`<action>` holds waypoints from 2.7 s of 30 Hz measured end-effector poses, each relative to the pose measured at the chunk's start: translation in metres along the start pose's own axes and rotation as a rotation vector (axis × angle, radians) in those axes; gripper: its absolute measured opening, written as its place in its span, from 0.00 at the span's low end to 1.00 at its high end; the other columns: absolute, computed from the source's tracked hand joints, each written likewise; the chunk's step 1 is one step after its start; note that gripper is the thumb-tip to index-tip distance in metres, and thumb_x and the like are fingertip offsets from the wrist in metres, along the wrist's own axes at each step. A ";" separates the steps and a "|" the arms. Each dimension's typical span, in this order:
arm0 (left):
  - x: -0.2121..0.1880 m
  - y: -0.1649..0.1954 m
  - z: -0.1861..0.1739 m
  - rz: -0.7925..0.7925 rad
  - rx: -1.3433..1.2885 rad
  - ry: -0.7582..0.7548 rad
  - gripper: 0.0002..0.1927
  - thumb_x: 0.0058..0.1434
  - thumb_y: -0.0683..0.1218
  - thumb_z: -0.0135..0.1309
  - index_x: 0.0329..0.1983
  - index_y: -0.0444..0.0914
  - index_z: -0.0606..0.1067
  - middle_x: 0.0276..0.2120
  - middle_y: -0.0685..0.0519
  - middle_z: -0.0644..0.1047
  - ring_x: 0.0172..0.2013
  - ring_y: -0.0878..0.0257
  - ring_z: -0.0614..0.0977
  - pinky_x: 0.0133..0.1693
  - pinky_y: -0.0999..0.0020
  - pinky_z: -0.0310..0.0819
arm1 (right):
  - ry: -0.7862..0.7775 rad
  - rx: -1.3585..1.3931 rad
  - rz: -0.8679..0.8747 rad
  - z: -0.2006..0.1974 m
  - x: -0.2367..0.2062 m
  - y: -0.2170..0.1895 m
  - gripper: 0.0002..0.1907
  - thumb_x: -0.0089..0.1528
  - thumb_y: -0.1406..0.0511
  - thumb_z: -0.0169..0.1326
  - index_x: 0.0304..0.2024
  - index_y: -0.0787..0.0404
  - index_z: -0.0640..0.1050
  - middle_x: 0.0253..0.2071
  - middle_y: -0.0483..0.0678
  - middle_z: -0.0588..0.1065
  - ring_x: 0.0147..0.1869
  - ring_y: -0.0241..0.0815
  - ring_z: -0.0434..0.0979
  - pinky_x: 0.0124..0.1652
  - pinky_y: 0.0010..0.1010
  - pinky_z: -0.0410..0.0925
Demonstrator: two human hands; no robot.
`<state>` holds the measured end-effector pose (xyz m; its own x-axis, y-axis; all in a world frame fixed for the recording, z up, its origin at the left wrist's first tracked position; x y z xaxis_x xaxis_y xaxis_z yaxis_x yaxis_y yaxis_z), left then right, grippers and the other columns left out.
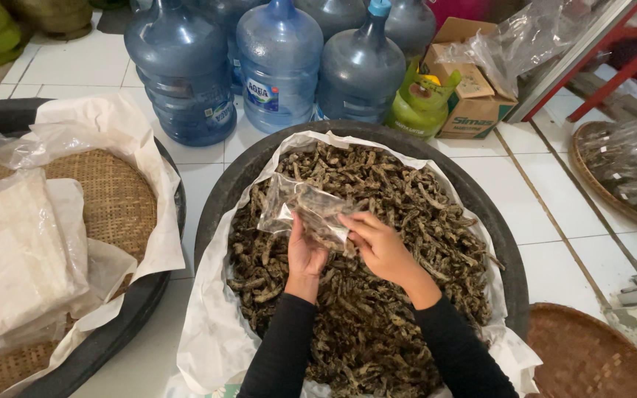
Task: The person sits in front of a large basin filled with dried seafood pieces and fills small clear plastic bags by hand, grabbing handfuls of the dried product from the basin and pressing it into a bag. Filled bags are set aside on a woven tray beside the basin as the person repeats the bagging process.
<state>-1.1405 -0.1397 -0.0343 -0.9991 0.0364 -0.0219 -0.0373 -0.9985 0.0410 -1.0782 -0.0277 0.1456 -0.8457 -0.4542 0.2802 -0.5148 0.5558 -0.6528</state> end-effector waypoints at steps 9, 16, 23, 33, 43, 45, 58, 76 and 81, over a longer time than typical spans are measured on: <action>0.000 0.000 -0.002 0.040 0.002 0.108 0.27 0.69 0.58 0.53 0.64 0.37 0.71 0.61 0.46 0.73 0.61 0.50 0.74 0.64 0.48 0.68 | 0.207 -0.116 -0.315 -0.033 -0.022 -0.036 0.10 0.62 0.70 0.63 0.47 0.57 0.82 0.48 0.47 0.77 0.41 0.39 0.81 0.38 0.31 0.75; -0.004 -0.004 0.002 0.014 -0.006 0.149 0.26 0.69 0.58 0.50 0.62 0.36 0.71 0.59 0.45 0.76 0.58 0.49 0.76 0.60 0.47 0.71 | 0.560 -0.348 -0.395 -0.048 -0.036 -0.040 0.09 0.60 0.70 0.67 0.41 0.66 0.82 0.41 0.51 0.78 0.36 0.41 0.80 0.33 0.31 0.74; -0.005 -0.029 0.003 -0.104 -0.008 0.140 0.24 0.71 0.57 0.50 0.61 0.36 0.72 0.57 0.46 0.76 0.57 0.51 0.77 0.61 0.49 0.72 | 0.624 -0.493 -0.481 -0.036 -0.034 -0.055 0.08 0.60 0.70 0.66 0.41 0.61 0.84 0.42 0.47 0.81 0.45 0.42 0.80 0.40 0.31 0.75; 0.007 0.001 -0.015 0.032 -0.053 0.171 0.25 0.68 0.58 0.50 0.61 0.39 0.72 0.58 0.48 0.76 0.58 0.50 0.76 0.61 0.46 0.70 | 0.042 0.066 -0.352 -0.036 -0.023 -0.038 0.25 0.65 0.67 0.58 0.65 0.63 0.73 0.69 0.52 0.66 0.68 0.55 0.71 0.62 0.44 0.68; 0.004 0.006 -0.027 0.115 -0.129 0.278 0.31 0.66 0.61 0.52 0.65 0.39 0.69 0.62 0.45 0.73 0.59 0.47 0.76 0.61 0.44 0.72 | 0.338 -0.171 -0.467 -0.060 -0.047 -0.057 0.10 0.58 0.69 0.66 0.42 0.62 0.83 0.38 0.48 0.80 0.34 0.40 0.81 0.31 0.27 0.74; 0.005 0.007 -0.027 0.122 -0.142 0.269 0.31 0.66 0.61 0.52 0.64 0.38 0.70 0.61 0.44 0.74 0.59 0.46 0.77 0.60 0.44 0.73 | 0.470 -0.160 -0.522 -0.075 -0.058 -0.062 0.10 0.57 0.71 0.66 0.41 0.62 0.83 0.37 0.49 0.80 0.33 0.39 0.81 0.30 0.26 0.73; -0.001 -0.034 0.003 -0.032 0.016 0.086 0.24 0.69 0.58 0.54 0.60 0.38 0.73 0.57 0.46 0.76 0.57 0.50 0.77 0.60 0.48 0.72 | 0.166 -0.179 -0.413 -0.033 -0.023 -0.057 0.22 0.60 0.71 0.59 0.58 0.64 0.79 0.57 0.56 0.79 0.64 0.56 0.77 0.61 0.44 0.70; 0.003 -0.006 -0.015 0.088 -0.142 0.244 0.31 0.66 0.60 0.55 0.66 0.38 0.68 0.62 0.43 0.73 0.60 0.46 0.76 0.63 0.46 0.70 | 0.488 -0.147 -0.446 -0.089 -0.052 -0.064 0.06 0.61 0.73 0.65 0.41 0.65 0.83 0.45 0.50 0.81 0.39 0.38 0.84 0.34 0.22 0.78; 0.000 -0.017 -0.021 0.044 -0.097 0.279 0.32 0.65 0.60 0.54 0.66 0.40 0.69 0.62 0.43 0.73 0.60 0.46 0.75 0.62 0.44 0.70 | 0.531 -0.182 -0.393 -0.080 -0.051 -0.064 0.07 0.57 0.73 0.68 0.38 0.65 0.84 0.40 0.51 0.82 0.33 0.37 0.83 0.29 0.23 0.74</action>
<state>-1.1398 -0.1233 -0.0558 -0.9550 -0.0065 -0.2967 0.0216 -0.9986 -0.0475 -1.0138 0.0158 0.2294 -0.5215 -0.2691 0.8097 -0.7740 0.5485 -0.3162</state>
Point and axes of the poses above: each hand's wrist, its own x-axis towards the middle knuckle, its own z-axis out of the palm, y = z × x, the point moved 10 cm from there along x, towards the middle knuckle
